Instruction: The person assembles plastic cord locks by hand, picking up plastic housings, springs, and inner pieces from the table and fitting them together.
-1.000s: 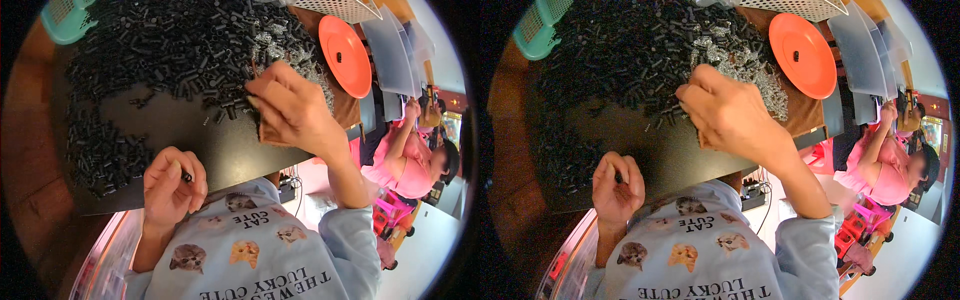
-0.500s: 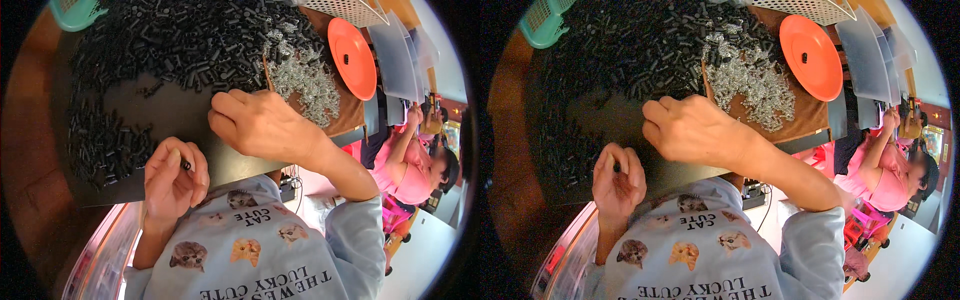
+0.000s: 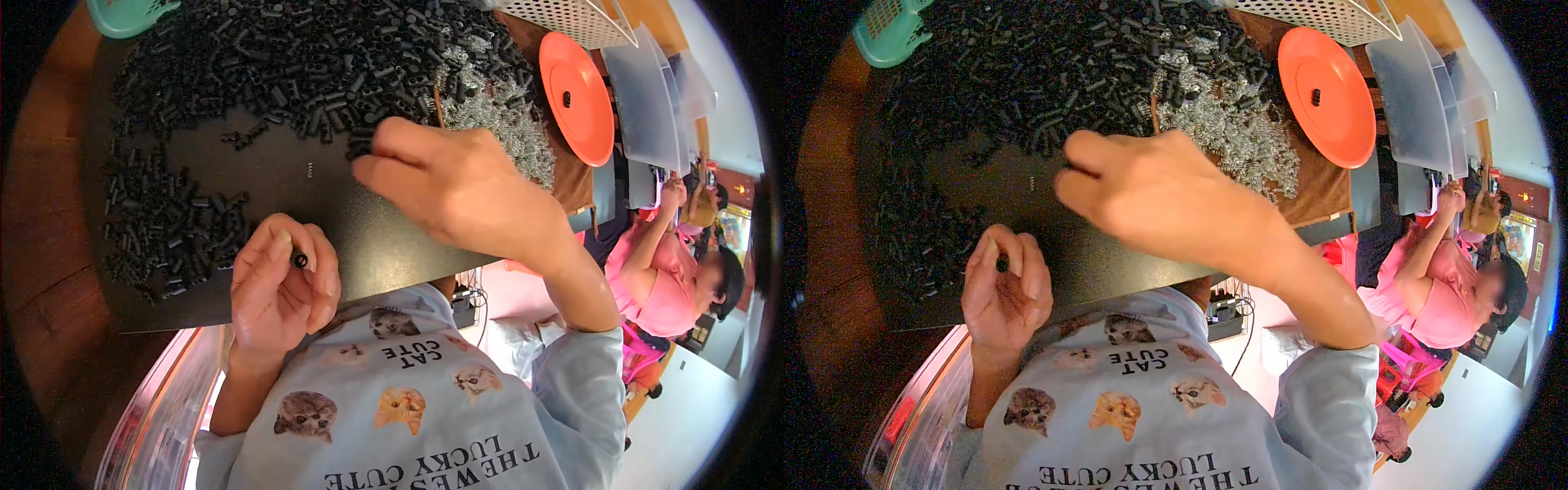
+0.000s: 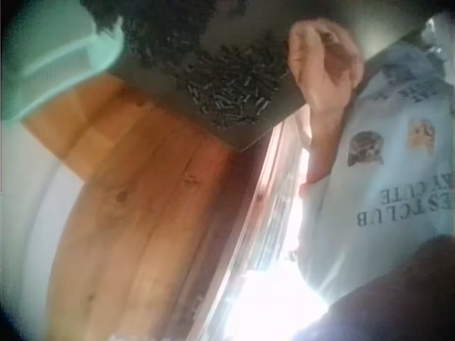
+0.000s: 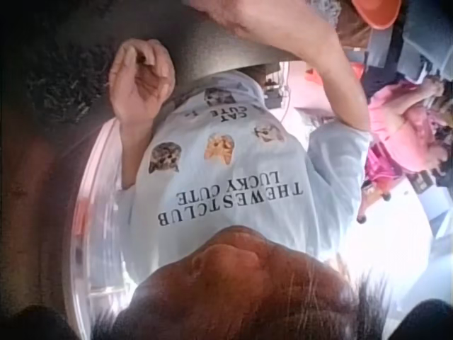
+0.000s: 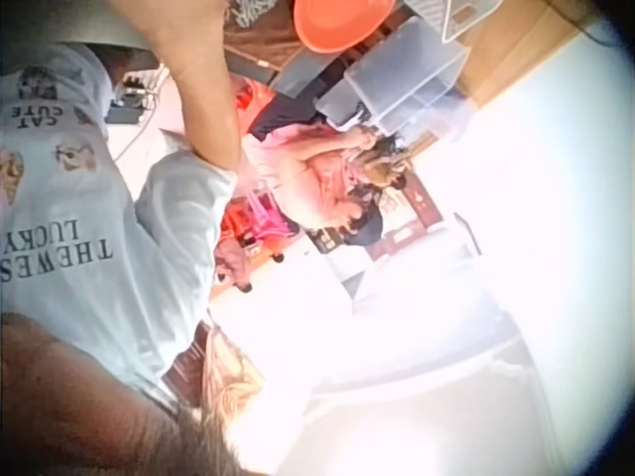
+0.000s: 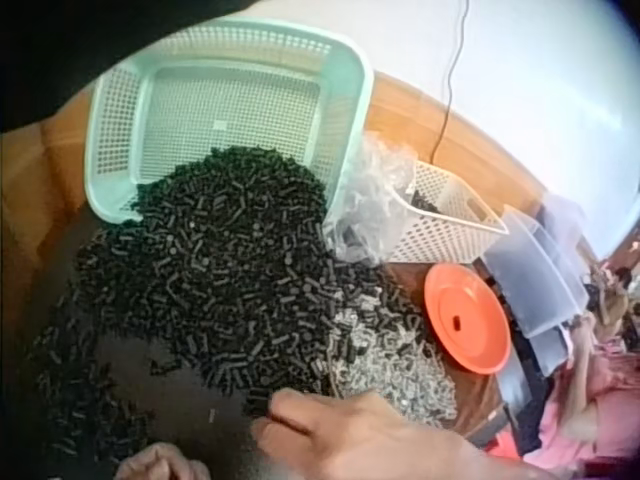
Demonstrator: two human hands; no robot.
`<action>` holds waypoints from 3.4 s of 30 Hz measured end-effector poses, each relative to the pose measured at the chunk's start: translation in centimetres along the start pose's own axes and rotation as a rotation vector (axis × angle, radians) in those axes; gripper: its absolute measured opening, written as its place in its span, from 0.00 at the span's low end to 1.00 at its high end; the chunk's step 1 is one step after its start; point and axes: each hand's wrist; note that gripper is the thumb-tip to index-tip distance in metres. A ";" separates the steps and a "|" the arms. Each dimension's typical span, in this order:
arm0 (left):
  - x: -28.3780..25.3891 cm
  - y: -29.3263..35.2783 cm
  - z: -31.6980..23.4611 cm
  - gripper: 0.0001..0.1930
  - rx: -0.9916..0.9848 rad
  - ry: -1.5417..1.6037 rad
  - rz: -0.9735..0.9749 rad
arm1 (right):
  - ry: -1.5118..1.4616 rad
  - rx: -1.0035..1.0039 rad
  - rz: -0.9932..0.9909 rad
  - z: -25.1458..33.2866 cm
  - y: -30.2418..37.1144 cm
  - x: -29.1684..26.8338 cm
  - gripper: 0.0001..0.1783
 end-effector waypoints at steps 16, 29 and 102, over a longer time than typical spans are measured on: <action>-0.1 0.1 -0.3 0.12 -0.051 0.032 -0.022 | 0.147 -0.284 -0.057 0.5 -6.1 4.2 0.07; -0.4 0.0 0.4 0.11 0.090 0.011 -0.017 | -0.528 0.027 -0.143 2.8 -2.3 0.3 0.11; 1.7 -0.1 1.1 0.12 0.016 -0.170 -0.082 | -0.724 0.036 -0.134 2.9 0.5 -0.1 0.13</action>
Point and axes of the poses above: each hand's wrist, its own y-axis away from the middle knuckle, its own x-axis out of the palm, z = x × y, and after that the axes turned 1 degree about -z, right-handed
